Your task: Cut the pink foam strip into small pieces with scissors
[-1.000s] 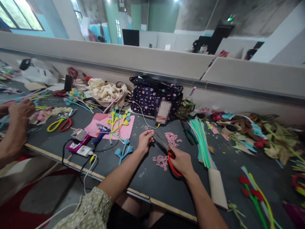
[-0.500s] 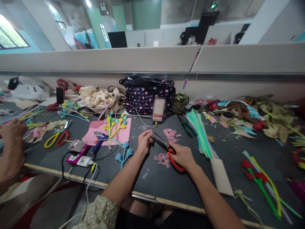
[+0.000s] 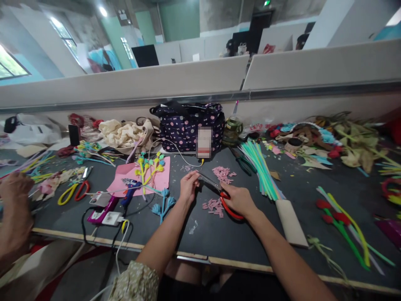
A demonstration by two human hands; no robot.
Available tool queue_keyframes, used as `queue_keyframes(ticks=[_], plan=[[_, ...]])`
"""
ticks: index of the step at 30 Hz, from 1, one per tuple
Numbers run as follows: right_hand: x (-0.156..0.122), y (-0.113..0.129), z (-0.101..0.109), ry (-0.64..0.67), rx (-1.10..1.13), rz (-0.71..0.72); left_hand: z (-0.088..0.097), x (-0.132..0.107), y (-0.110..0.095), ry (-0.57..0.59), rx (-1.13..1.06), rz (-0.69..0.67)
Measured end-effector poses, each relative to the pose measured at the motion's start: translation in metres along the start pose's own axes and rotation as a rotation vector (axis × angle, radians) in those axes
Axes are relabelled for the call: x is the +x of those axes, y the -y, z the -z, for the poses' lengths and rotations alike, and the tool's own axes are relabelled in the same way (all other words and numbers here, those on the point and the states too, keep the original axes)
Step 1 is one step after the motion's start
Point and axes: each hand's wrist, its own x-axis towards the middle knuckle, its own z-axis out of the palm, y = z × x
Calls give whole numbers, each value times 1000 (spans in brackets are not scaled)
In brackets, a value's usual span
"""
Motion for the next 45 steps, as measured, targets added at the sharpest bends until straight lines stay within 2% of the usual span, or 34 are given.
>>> queue_keyframes(ticks=[22,31,45], plan=[[0,-1,-3,8,-17,2,1,2,1,3,-16,10],[2,3,2,71,-89,0,1,1,0,7,-32,7],[0,0,5,-14,-83,-50,0,2,-3,9,-31,11]])
